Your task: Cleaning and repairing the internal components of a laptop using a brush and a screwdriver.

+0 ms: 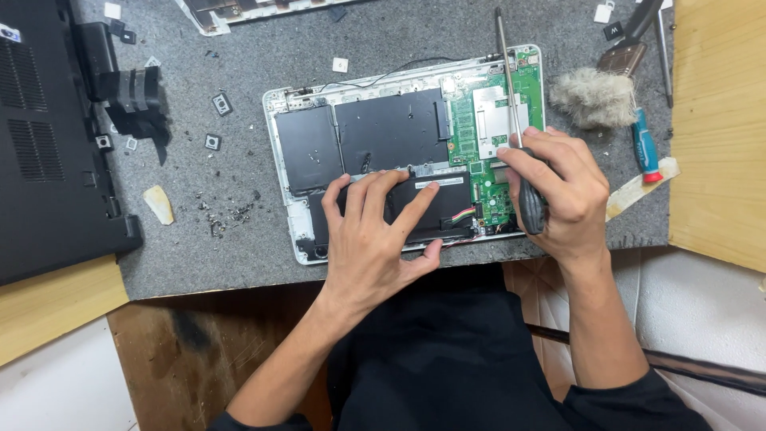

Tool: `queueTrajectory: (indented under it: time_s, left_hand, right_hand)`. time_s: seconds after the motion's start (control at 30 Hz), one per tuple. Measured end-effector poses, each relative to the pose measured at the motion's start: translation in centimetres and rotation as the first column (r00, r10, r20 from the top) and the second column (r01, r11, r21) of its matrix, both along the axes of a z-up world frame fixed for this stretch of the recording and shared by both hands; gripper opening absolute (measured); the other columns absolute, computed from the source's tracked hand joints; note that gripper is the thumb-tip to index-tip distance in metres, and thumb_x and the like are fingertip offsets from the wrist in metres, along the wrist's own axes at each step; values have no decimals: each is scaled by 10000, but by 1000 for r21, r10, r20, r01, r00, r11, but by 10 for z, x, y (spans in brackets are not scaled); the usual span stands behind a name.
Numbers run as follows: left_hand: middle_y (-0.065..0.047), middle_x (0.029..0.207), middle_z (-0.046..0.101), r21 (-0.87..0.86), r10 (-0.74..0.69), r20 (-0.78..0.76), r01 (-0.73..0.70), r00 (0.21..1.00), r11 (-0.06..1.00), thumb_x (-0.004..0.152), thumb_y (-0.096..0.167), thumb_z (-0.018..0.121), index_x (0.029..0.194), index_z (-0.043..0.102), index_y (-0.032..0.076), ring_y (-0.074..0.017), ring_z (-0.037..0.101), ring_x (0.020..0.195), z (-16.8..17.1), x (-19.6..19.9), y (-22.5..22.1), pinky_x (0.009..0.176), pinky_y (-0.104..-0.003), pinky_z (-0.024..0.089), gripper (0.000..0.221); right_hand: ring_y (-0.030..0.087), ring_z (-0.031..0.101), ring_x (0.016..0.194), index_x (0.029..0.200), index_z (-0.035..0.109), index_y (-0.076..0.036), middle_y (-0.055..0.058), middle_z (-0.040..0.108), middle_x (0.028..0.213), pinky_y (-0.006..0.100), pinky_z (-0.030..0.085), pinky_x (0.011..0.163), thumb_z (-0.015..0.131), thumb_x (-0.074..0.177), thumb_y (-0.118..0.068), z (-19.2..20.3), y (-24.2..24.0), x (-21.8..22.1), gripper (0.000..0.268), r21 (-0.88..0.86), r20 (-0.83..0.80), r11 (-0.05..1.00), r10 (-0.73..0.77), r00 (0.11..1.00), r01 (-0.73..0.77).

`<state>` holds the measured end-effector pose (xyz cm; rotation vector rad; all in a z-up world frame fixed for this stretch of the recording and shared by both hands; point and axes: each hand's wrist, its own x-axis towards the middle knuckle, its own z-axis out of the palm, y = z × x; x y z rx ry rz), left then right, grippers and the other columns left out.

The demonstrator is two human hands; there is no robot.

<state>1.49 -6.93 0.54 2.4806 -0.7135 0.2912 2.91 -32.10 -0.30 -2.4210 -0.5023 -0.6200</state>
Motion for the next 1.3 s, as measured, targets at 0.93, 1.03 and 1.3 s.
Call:
queueTrajectory:
  time_s: [0.93, 1.03, 1.3]
  left_hand:
    - [-134, 1258, 583, -33, 31, 74, -29, 997, 999, 775, 415, 807, 1258, 681, 199, -336, 536, 1242, -8, 0, 0, 1077, -617, 294, 544]
    - [-132, 1276, 577, -22, 14, 88, -12, 996, 1000, 775, 423, 812, 1286, 663, 204, -334, 528, 1261, -10, 0, 3, 1080, -615, 292, 575]
    - [-174, 1334, 573, -26, -21, 78, 24, 997, 999, 839, 403, 794, 1330, 632, 183, -379, 493, 1364, -10, -4, 4, 1151, -670, 229, 562]
  right_hand:
    - [377, 690, 1139, 1156, 765, -39, 169, 741, 1108, 524, 518, 1102, 730, 1046, -20, 0, -3, -5, 117, 92, -86, 995, 33, 996, -25]
    - [391, 686, 1127, 1160, 750, -20, 197, 733, 1095, 552, 517, 1094, 715, 1050, -9, 5, 0, -4, 116, 110, -74, 993, 55, 996, -47]
    - [397, 689, 1137, 1170, 747, -30, 172, 739, 1112, 550, 542, 1048, 727, 1057, -23, 6, 3, -5, 115, 78, -39, 996, 40, 998, -36]
